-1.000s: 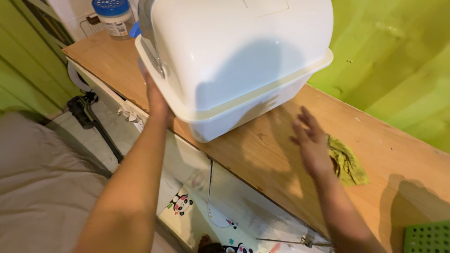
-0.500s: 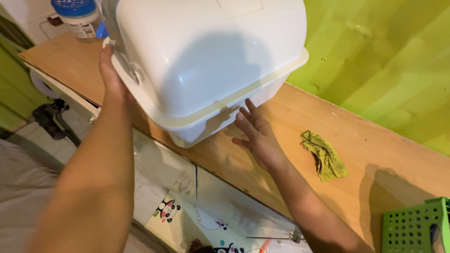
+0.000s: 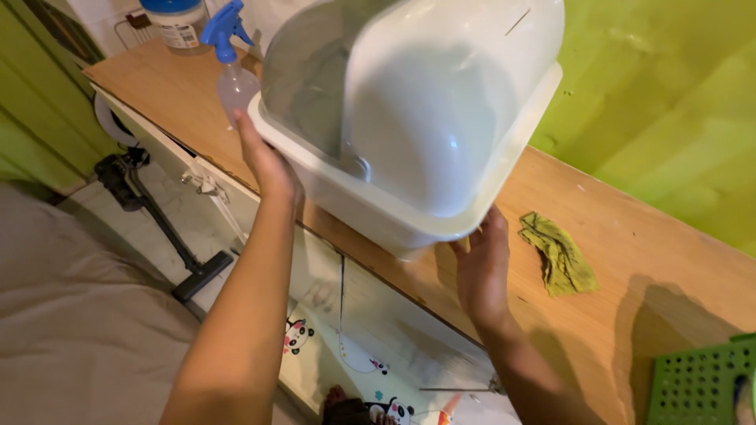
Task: The recorder cleans a surface and organizes various baby-related items, including containers, dishes, and toys, into storage bins.
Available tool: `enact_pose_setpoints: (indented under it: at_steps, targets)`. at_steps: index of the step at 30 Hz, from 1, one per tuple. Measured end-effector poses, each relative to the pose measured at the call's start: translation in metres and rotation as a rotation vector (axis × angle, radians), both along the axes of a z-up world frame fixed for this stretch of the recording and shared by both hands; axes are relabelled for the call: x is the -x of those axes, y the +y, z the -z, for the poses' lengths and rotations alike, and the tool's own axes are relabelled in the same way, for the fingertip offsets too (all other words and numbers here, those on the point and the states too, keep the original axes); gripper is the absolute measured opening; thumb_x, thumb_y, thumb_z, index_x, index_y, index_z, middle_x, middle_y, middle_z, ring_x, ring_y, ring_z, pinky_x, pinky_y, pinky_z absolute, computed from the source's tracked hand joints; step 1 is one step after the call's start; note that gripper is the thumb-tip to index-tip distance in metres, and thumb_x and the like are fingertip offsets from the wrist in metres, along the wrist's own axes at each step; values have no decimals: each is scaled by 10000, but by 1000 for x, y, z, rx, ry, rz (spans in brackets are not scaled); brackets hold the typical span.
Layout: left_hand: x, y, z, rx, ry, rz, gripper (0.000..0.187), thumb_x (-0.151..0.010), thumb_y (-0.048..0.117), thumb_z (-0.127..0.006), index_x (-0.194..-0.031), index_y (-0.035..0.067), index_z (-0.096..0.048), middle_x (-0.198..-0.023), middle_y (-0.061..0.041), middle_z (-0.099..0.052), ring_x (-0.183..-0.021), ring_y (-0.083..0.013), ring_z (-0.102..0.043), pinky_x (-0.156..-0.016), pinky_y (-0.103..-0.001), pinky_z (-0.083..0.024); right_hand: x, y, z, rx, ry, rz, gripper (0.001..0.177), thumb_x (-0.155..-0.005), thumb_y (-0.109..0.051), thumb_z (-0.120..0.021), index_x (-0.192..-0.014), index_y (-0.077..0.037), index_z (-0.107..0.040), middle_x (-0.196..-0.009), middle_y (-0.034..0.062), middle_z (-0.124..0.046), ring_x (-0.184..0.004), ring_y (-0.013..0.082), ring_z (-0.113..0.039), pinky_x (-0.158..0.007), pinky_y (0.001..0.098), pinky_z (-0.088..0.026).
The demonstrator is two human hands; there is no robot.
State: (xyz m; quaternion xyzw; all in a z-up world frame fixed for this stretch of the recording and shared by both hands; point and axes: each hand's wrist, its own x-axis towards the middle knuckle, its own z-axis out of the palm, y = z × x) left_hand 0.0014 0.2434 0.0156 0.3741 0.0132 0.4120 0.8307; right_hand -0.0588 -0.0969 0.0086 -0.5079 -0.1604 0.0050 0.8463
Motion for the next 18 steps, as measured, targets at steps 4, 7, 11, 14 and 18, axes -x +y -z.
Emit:
enact_pose_setpoints:
  at_steps: [4,7,11,14,18]
  targets:
    - [13,-7,7,125,67,52,829,-955,691,-455,-1473,45,-510,-1483,-148,-594,-1358,-301,-575,-1149,-403,-441,18,-20,40,-15,-104,84,631,-1082,-486,-466,-1571,-115,-320,-1569,96,-426,-1415,243,-460,-1127,513,-419]
    - [20,-17,12,147,160,143,854,-890,733,-443,-1481,119,-480,-1469,-62,-584,-1348,-268,-541,-1137,-391,-400,30,-24,32,278,-224,145,779,-921,-236,-703,-1551,-86,-270,-1546,112,-392,-1449,263,-382,-1175,496,-349]
    - [41,-37,14,162,94,174,854,-903,728,-469,-1459,83,-526,-1459,-76,-603,-1353,-275,-547,-1162,-395,-398,30,-31,23,274,-101,151,664,-950,-160,-684,-1517,-42,-361,-1494,120,-508,-1417,255,-455,-1180,426,-376]
    - [56,-60,16,159,47,173,848,-926,723,-460,-1442,57,-549,-1458,-89,-601,-1352,-276,-545,-1171,-390,-393,5,-50,49,245,-57,146,583,-985,-183,-636,-1494,-29,-398,-1466,108,-536,-1372,241,-483,-1142,411,-401]
    - [84,-91,10,134,22,70,840,-950,709,-431,-1446,40,-539,-1461,-85,-597,-1367,-253,-535,-1178,-371,-385,-43,-73,85,124,-75,37,468,-1076,-218,-576,-1470,9,-468,-1407,128,-573,-1285,256,-516,-1115,417,-414]
